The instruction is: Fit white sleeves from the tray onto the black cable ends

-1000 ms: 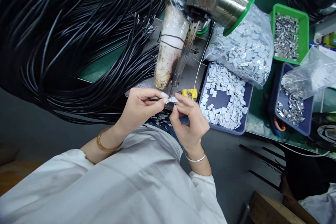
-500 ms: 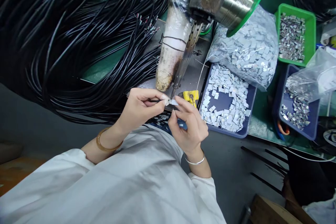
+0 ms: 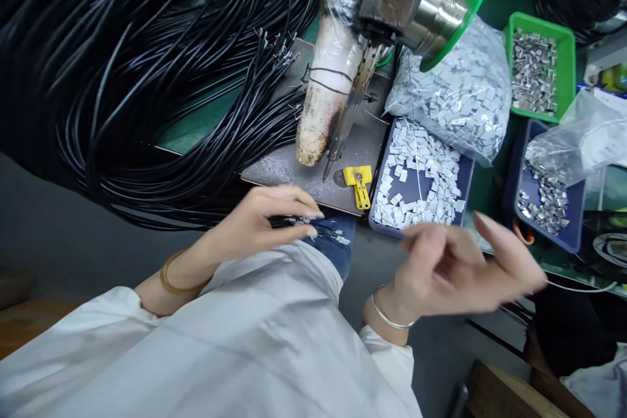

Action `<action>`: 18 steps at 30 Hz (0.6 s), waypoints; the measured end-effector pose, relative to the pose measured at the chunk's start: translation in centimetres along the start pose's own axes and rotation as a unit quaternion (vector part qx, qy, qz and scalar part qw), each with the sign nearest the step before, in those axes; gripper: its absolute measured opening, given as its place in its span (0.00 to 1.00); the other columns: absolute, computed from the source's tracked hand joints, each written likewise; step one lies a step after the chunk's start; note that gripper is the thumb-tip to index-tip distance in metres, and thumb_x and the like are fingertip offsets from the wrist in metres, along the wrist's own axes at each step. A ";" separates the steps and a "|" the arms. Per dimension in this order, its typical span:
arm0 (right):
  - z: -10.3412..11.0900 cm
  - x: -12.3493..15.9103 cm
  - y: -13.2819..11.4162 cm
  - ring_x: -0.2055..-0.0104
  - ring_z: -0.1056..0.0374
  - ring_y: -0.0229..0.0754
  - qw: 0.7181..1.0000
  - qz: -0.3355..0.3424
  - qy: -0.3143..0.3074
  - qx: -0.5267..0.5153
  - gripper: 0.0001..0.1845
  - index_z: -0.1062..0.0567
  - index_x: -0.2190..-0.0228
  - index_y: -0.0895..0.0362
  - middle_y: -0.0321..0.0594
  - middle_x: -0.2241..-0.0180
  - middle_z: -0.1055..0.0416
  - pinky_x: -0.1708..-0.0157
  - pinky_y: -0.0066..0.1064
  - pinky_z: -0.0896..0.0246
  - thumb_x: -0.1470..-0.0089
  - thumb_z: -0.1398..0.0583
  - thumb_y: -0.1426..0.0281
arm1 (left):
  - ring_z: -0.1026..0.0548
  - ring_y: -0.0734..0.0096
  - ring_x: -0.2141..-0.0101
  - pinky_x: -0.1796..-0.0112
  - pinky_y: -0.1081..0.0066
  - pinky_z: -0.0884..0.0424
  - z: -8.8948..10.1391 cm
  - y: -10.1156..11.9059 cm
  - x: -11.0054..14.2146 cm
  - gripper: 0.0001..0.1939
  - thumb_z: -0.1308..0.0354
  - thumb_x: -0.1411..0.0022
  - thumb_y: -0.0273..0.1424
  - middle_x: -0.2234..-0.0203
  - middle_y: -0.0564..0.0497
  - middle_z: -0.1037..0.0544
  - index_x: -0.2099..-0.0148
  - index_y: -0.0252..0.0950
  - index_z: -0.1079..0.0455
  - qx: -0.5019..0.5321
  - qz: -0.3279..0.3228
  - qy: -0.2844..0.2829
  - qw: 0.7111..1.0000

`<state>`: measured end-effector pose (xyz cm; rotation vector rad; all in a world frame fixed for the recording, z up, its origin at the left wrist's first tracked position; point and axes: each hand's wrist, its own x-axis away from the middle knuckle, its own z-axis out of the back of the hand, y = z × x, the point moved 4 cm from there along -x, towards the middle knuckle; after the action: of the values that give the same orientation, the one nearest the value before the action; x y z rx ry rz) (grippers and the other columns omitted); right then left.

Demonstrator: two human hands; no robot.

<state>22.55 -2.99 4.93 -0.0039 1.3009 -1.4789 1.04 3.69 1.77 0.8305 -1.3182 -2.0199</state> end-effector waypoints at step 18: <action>-1.6 -5.6 7.5 0.68 0.39 0.41 0.929 -0.039 -0.243 0.275 0.06 0.36 0.76 0.53 0.37 0.70 0.35 0.64 0.35 0.44 0.50 0.43 0.71 | 0.28 0.64 0.66 0.60 0.64 0.33 4.9 -2.2 0.6 0.12 0.49 0.34 0.25 0.68 0.45 0.24 0.60 0.33 0.24 -0.378 0.031 0.295 0.877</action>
<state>28.92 3.64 2.49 -0.0510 0.4704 -1.7309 -3.36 6.81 1.17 0.8819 -0.1678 -1.7808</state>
